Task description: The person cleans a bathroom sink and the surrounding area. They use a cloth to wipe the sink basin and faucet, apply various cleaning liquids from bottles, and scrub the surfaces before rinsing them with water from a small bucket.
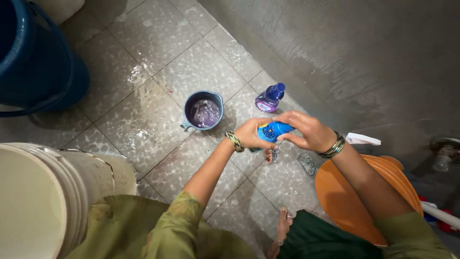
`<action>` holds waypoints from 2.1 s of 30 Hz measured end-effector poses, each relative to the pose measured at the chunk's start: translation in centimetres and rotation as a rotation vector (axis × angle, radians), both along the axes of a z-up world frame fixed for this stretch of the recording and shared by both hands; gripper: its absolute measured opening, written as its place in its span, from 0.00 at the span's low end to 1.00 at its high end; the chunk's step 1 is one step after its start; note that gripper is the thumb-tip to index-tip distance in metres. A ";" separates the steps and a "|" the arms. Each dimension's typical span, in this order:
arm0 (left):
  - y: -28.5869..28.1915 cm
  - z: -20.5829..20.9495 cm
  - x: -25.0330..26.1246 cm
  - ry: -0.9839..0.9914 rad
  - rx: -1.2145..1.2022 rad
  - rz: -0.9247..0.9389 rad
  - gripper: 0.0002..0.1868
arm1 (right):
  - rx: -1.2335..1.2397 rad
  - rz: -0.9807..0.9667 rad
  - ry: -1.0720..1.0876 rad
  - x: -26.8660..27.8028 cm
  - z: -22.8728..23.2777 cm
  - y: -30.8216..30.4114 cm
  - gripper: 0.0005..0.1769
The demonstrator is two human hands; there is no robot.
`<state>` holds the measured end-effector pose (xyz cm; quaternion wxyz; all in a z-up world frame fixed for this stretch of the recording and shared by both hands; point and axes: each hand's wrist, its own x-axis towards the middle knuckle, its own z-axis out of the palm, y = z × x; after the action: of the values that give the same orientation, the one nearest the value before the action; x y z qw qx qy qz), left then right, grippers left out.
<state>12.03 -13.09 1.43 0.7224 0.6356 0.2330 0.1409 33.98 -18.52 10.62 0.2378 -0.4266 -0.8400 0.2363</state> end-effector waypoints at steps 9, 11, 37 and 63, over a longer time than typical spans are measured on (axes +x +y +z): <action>-7.6 -2.8 6.0 0.280 0.883 0.567 0.28 | -0.230 -0.788 -0.472 -0.5 -6.8 -3.2 0.20; -9.5 -4.6 7.2 0.364 1.136 0.687 0.24 | -0.333 -0.739 -0.406 -0.5 -8.2 -2.9 0.23; -5.0 -21.0 0.7 0.207 0.378 1.401 0.06 | -0.003 -0.376 -0.005 -7.1 -8.0 -5.9 0.19; 4.3 0.1 -4.0 0.292 0.230 1.184 0.24 | -0.420 -0.330 -0.237 -0.6 -15.9 6.4 0.20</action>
<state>8.07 -8.77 1.54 0.4092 0.4851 0.6258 0.4534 33.38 -12.10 -5.23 0.0797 -0.6218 -0.7140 0.3117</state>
